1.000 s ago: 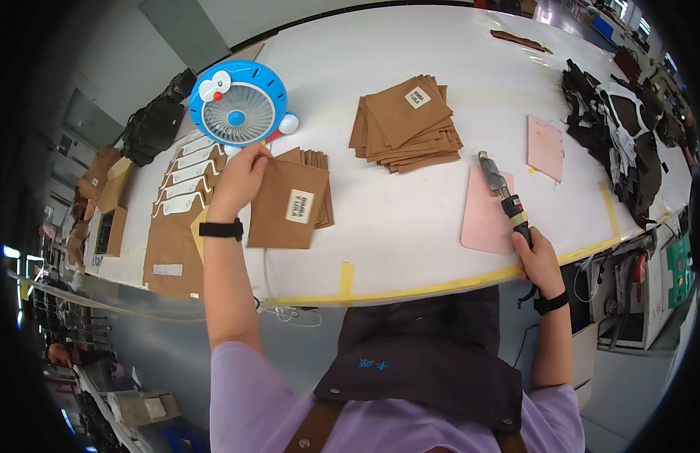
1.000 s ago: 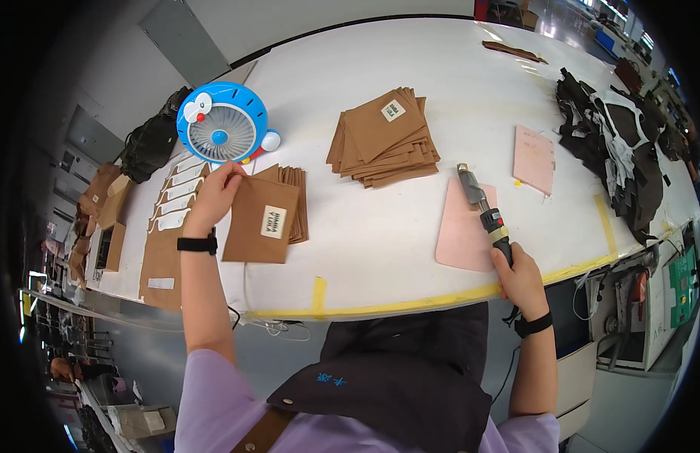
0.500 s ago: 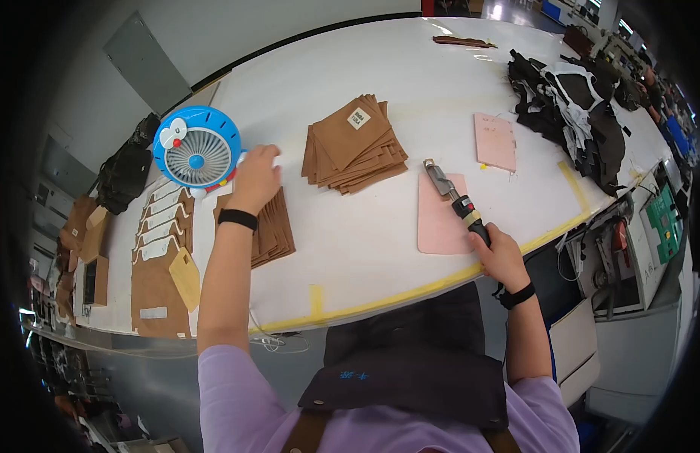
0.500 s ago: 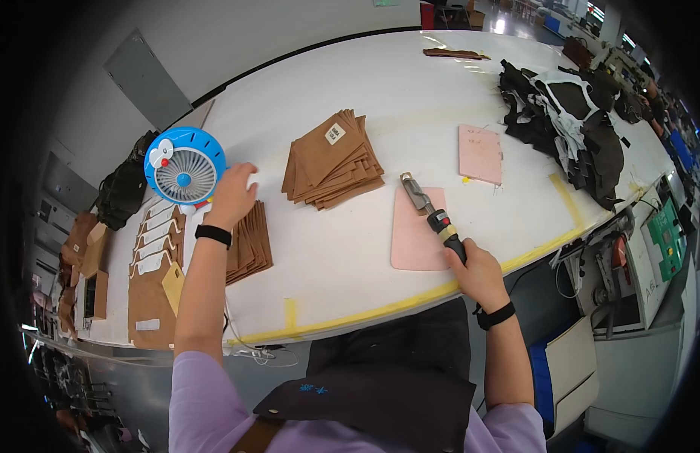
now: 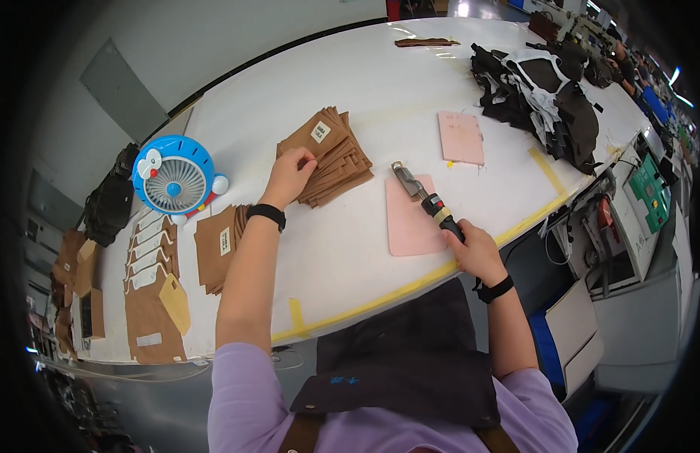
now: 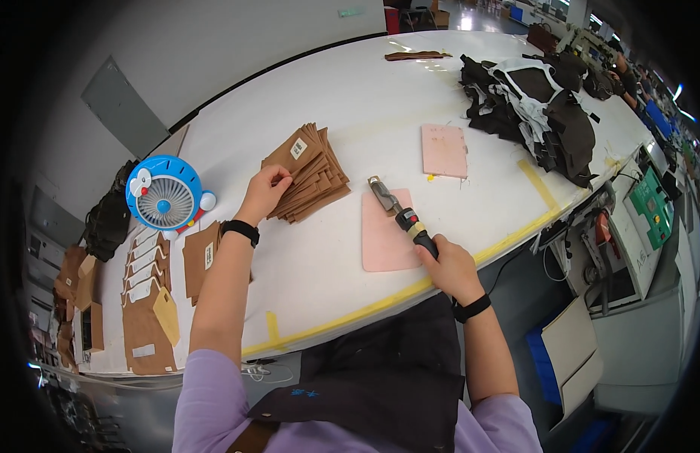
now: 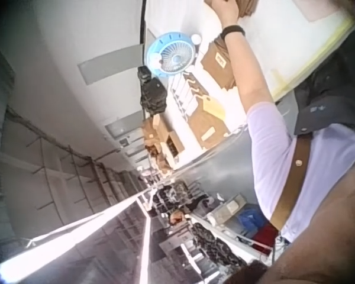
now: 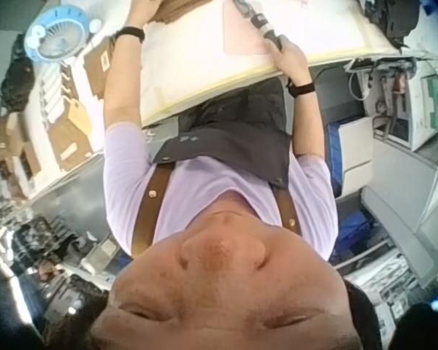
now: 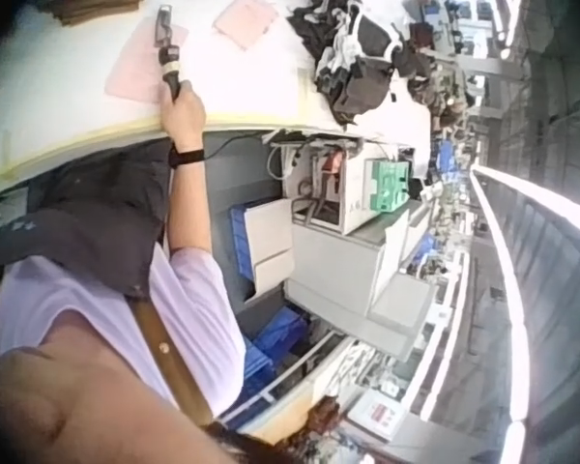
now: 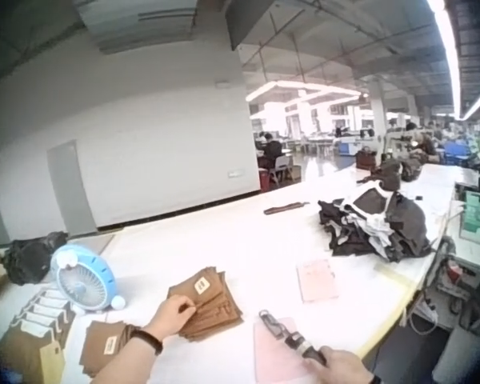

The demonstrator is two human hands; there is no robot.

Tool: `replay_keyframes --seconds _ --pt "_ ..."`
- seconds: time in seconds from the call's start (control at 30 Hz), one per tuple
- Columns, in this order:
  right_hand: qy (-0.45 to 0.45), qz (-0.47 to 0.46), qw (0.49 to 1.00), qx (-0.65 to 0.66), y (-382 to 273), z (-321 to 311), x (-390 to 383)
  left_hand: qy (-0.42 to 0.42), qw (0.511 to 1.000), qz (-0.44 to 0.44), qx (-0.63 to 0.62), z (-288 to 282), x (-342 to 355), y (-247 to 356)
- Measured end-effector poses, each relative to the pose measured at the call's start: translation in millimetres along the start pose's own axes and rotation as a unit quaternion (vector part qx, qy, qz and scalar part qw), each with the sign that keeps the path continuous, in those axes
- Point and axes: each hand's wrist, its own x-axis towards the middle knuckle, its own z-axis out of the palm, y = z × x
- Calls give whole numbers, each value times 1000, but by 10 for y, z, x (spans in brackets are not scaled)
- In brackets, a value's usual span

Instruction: Use a heated edge-ironing tool to finish the edges of small leather pieces.

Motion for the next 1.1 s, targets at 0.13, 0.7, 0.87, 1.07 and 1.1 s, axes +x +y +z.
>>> replay_keyframes --seconds 0.13,0.7,0.87,1.07,1.1 --pt "-5 15 1000 15 42 6 -2 51 994 89 -29 280 -147 364" --pt "-14 -38 998 -47 75 -278 -978 -89 943 252 196 1199 -1381 995" --pt "-30 -65 986 -150 -136 -153 -611 -105 949 250 158 1145 -1300 1098" --pt "2 -89 982 -167 -281 27 -21 -77 948 282 127 1184 -1274 1028" --pt "3 -86 981 -171 -296 -6 -82 -76 948 285 122 1201 -1287 1005"
